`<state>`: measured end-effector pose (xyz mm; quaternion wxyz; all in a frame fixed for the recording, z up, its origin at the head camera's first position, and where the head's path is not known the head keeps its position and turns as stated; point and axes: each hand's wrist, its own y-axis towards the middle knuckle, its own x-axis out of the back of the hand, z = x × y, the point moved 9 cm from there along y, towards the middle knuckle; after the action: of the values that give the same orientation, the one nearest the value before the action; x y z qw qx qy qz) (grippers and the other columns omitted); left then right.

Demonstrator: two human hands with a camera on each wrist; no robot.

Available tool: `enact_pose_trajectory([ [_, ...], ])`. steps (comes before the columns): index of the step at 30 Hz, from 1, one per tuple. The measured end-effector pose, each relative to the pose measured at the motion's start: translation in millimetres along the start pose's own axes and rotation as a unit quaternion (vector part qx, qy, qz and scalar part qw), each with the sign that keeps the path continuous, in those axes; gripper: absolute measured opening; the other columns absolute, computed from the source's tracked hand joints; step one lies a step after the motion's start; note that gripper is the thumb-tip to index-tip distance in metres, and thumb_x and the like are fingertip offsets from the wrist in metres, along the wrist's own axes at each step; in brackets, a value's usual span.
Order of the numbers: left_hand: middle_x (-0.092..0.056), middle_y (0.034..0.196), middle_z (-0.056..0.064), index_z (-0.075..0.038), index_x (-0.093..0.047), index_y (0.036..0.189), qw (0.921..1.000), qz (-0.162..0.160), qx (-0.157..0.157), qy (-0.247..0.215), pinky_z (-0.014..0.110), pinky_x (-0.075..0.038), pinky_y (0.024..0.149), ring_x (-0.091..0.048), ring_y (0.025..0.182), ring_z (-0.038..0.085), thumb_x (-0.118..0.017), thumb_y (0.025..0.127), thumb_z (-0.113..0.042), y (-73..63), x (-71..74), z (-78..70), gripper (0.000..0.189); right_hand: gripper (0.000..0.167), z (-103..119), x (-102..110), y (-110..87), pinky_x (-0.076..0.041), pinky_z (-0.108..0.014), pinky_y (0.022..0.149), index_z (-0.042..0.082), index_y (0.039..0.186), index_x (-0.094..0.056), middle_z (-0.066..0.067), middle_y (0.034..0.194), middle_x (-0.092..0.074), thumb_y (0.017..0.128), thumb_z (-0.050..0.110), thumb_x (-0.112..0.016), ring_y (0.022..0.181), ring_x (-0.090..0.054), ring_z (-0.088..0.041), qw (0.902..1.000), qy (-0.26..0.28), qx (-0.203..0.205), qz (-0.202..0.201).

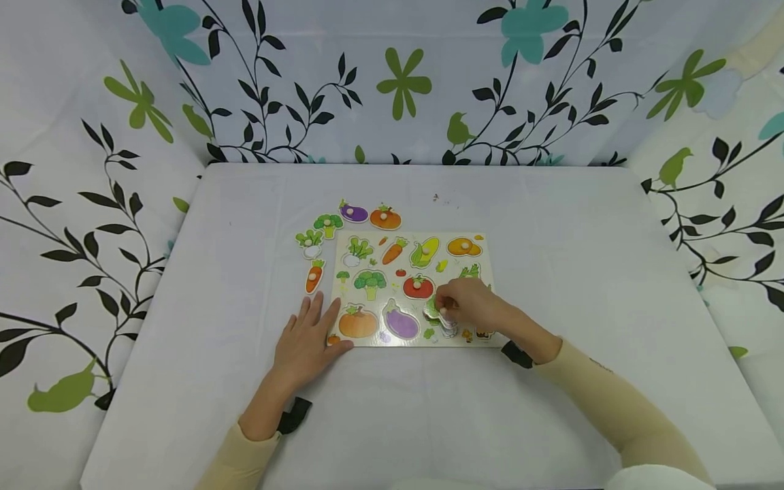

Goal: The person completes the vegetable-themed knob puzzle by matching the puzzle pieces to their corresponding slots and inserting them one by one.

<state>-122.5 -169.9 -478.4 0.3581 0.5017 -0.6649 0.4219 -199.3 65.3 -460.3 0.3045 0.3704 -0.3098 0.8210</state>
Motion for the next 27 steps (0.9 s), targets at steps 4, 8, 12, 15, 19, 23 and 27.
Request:
enact_pose_trajectory([
  [4, -0.018, 0.16, 0.024, -0.008, -0.035, 0.151, 1.0, 0.004, 0.001, -0.001, 0.065, -0.02, 0.115, -0.011, 0.148, 0.045, -0.069, 0.088, -0.042, 1.1, -0.2, -0.2, 0.08, 0.01, 1.8, -6.9, -7.4, -0.041, -0.023, 0.064, 0.011, 0.082, -0.066, 0.004, 0.072, -0.057, 0.085, 0.005, -0.073, 0.07, -0.049, -0.012, 0.9998, -0.016, 0.011, -0.006],
  [8, -0.017, 0.16, 0.024, -0.008, -0.035, 0.152, 1.0, 0.007, 0.003, -0.004, 0.065, -0.019, 0.115, -0.011, 0.149, 0.045, -0.069, 0.088, -0.042, 1.0, -0.8, 0.0, 0.08, 0.013, 3.9, -10.1, -9.5, -0.04, -0.023, 0.063, 0.012, 0.08, -0.064, 0.005, 0.071, -0.055, 0.084, 0.005, -0.074, 0.069, -0.048, -0.011, 0.9993, -0.023, 0.023, -0.017],
  [12, -0.017, 0.16, 0.023, -0.008, -0.034, 0.152, 0.9999, 0.01, 0.005, -0.002, 0.065, -0.019, 0.115, -0.01, 0.149, 0.045, -0.069, 0.088, -0.042, 1.2, -1.9, 0.4, 0.08, 0.014, 3.6, -12.8, -9.6, -0.04, -0.024, 0.065, 0.013, 0.081, -0.063, 0.005, 0.071, -0.054, 0.084, 0.006, -0.074, 0.07, -0.047, -0.011, 0.999, -0.027, 0.02, -0.028],
  [15, -0.017, 0.161, 0.023, -0.008, -0.033, 0.152, 0.9999, 0.012, 0.005, 0.001, 0.065, -0.018, 0.115, -0.01, 0.149, 0.045, -0.068, 0.089, -0.042, 1.1, -2.7, 1.0, 0.08, 0.013, 3.8, -14.7, -9.8, -0.04, -0.023, 0.066, 0.013, 0.082, -0.063, 0.006, 0.072, -0.054, 0.085, 0.006, -0.073, 0.071, -0.048, -0.011, 0.999, -0.029, 0.016, -0.031],
  [19, -0.017, 0.16, 0.024, -0.008, -0.033, 0.152, 0.9999, 0.009, 0.003, 0.0, 0.065, -0.019, 0.115, -0.01, 0.149, 0.045, -0.069, 0.089, -0.042, 0.2, -1.5, 0.4, 0.08, 0.011, 4.0, -13.4, -13.0, -0.044, -0.023, 0.068, 0.01, 0.092, -0.068, 0.004, 0.079, -0.061, 0.084, 0.006, -0.074, 0.074, -0.05, -0.011, 0.9994, -0.013, 0.018, -0.026],
  [23, -0.017, 0.16, 0.024, -0.008, -0.033, 0.152, 0.9999, 0.013, 0.005, 0.001, 0.065, -0.019, 0.115, -0.01, 0.149, 0.045, -0.068, 0.089, -0.042, -0.6, -1.4, 0.1, 0.08, 0.027, -6.2, -3.7, -20.9, -0.05, -0.027, 0.075, 0.006, 0.11, -0.069, 0.0, 0.094, -0.067, 0.084, 0.012, -0.075, 0.083, -0.055, -0.014, 0.9995, 0.024, 0.011, -0.02],
  [27, -0.017, 0.16, 0.024, -0.008, -0.033, 0.153, 0.9999, 0.013, 0.005, 0.002, 0.065, -0.018, 0.115, -0.01, 0.149, 0.045, -0.068, 0.089, -0.042, -0.2, -1.1, -0.5, 0.081, 0.044, -30.9, 24.6, -32.1, -0.045, -0.042, 0.089, 0.005, 0.122, -0.065, -0.011, 0.119, -0.065, 0.082, 0.021, -0.079, 0.107, -0.057, -0.028, 0.9973, 0.006, -0.005, -0.073],
])
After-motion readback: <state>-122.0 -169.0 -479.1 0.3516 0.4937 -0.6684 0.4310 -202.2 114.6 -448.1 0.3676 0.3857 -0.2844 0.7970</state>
